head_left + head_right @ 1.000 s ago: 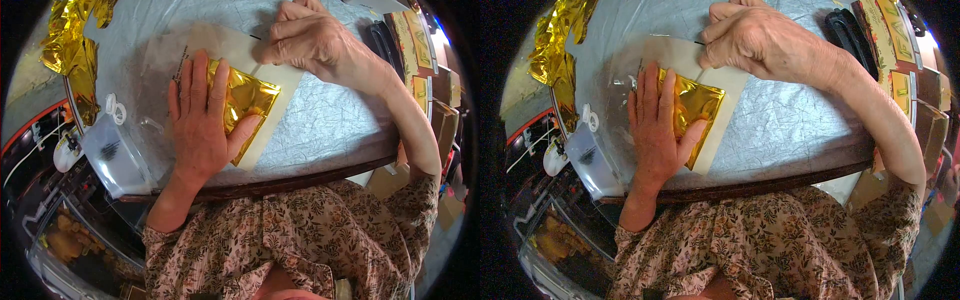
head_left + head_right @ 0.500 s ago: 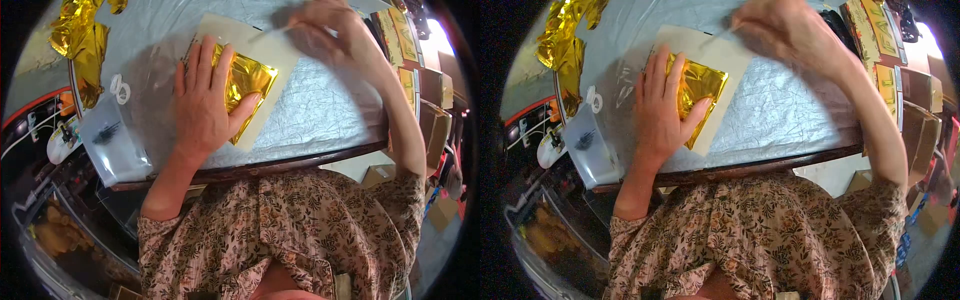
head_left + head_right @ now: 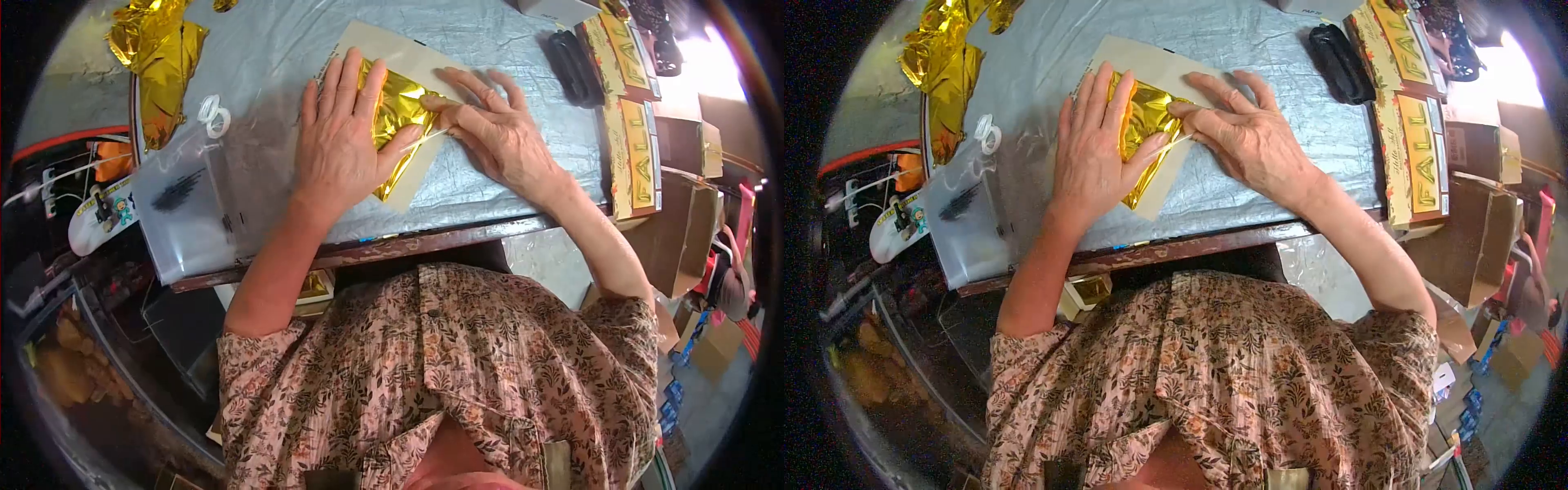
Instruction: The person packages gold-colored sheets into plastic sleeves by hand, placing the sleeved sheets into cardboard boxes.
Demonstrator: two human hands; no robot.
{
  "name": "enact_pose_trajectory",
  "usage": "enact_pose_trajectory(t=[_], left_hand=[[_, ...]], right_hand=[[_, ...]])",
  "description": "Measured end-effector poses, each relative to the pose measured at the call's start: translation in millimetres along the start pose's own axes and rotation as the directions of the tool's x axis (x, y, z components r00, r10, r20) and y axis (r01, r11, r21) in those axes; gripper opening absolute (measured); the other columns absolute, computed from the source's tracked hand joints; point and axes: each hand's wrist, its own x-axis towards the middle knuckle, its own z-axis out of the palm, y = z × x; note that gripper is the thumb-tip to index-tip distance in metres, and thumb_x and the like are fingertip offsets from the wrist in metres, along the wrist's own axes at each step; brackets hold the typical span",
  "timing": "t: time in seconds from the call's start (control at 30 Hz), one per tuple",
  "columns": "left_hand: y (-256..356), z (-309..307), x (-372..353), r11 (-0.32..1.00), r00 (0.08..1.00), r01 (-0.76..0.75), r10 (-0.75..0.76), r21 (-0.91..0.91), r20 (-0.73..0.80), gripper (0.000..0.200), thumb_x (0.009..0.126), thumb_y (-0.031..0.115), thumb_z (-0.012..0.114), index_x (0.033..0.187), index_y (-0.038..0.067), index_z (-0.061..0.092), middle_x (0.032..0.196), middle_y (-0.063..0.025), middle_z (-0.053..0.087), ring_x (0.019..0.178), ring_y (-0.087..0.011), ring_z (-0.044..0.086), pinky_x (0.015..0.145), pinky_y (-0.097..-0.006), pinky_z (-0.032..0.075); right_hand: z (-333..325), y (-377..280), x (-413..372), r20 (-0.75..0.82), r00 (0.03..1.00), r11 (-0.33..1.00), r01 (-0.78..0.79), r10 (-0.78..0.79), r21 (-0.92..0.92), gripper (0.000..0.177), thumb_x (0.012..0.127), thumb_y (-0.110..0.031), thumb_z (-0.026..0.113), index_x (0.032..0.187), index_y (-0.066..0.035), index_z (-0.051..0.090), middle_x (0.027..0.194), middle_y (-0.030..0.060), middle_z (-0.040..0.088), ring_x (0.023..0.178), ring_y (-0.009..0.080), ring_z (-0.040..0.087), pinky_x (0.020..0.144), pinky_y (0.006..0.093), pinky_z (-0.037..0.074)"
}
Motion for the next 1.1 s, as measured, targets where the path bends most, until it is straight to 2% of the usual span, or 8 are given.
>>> enact_pose_trajectory(t=[0.13,0.2,0.33,0.47,0.77,0.83,0.9,1.1], left_hand=[[-3,4,0,0.996,1.000,-0.008,0.010,0.084,-0.024,0.084,0.095,0.063,0.056,0.152,0.003,0.043,0.159,-0.0239,0.036,0.148,-0.0394,0.032,0.120,-0.0558,0.021],[-4,6,-2,0.998,0.999,-0.001,0.003,0.065,-0.033,0.084,0.095,0.064,0.054,0.152,0.003,0.043,0.159,-0.0241,0.035,0.149,-0.0394,0.031,0.121,-0.0554,0.021],[-6,7,-4,0.998,0.998,-0.008,0.011,0.060,-0.054,0.084,0.095,0.065,0.053,0.153,0.004,0.043,0.159,-0.0240,0.036,0.150,-0.0390,0.030,0.122,-0.0544,0.019],[-6,9,-3,0.998,0.998,-0.001,0.004,0.062,-0.062,0.085,0.095,0.065,0.053,0.153,0.005,0.043,0.159,-0.0230,0.036,0.150,-0.0374,0.029,0.122,-0.0540,0.018],[-6,10,-4,0.999,0.996,-0.002,0.006,0.049,-0.087,0.085,0.094,0.066,0.054,0.153,0.006,0.044,0.159,-0.0223,0.037,0.150,-0.0367,0.029,0.122,-0.0536,0.018],[-6,11,-4,0.999,0.996,-0.001,0.005,0.048,-0.091,0.084,0.094,0.065,0.054,0.152,0.006,0.045,0.158,-0.0223,0.037,0.150,-0.0366,0.029,0.122,-0.0536,0.018],[-6,11,-4,0.999,0.995,-0.002,0.007,0.048,-0.096,0.084,0.094,0.065,0.055,0.152,0.006,0.045,0.158,-0.0223,0.038,0.150,-0.0366,0.029,0.122,-0.0535,0.018],[-6,10,-5,1.000,0.994,-0.024,0.024,-0.001,-0.109,0.070,0.094,0.063,0.056,0.152,0.025,0.049,0.157,-0.0245,0.038,0.148,-0.0398,0.031,0.121,-0.0553,0.018]], right_hand=[[-11,6,-4,-0.182,0.977,0.984,-0.077,0.107,0.162,0.024,0.089,-0.005,0.071,0.112,-0.009,0.074,0.120,0.0119,0.069,0.115,0.0322,0.061,0.093,0.0432,0.052],[-29,8,-11,-0.172,0.938,0.935,-0.326,0.301,-0.138,0.022,0.090,-0.007,0.071,0.112,-0.009,0.073,0.113,0.0120,0.066,0.105,0.0322,0.063,0.090,0.0407,0.052],[-16,6,-8,-0.148,0.882,0.863,-0.469,0.447,-0.187,0.019,0.092,-0.006,0.065,0.110,-0.007,0.071,0.101,0.0142,0.060,0.091,0.0365,0.064,0.081,0.0427,0.053],[-2,14,-3,-0.137,0.935,0.911,-0.350,0.327,-0.218,0.019,0.091,-0.004,0.063,0.109,-0.007,0.071,0.099,0.0147,0.060,0.090,0.0380,0.065,0.078,0.0456,0.054],[18,-15,40,-0.106,0.883,0.881,-0.466,0.456,-0.087,0.019,0.091,-0.009,0.067,0.108,-0.004,0.073,0.096,0.0155,0.066,0.089,0.0355,0.069,0.078,0.0425,0.055],[28,-9,42,-0.174,0.876,0.891,-0.428,0.450,0.154,0.018,0.091,-0.012,0.069,0.107,-0.005,0.075,0.095,0.0156,0.069,0.085,0.0333,0.071,0.077,0.0413,0.056],[29,-8,39,-0.181,0.879,0.895,-0.418,0.442,0.156,0.018,0.091,-0.013,0.069,0.106,-0.005,0.075,0.095,0.0153,0.070,0.082,0.0326,0.071,0.076,0.0405,0.056],[25,-9,29,-0.204,0.887,0.909,-0.398,0.416,0.123,0.020,0.091,-0.015,0.072,0.107,-0.003,0.076,0.095,0.0125,0.070,0.084,0.0296,0.069,0.077,0.0387,0.055]])
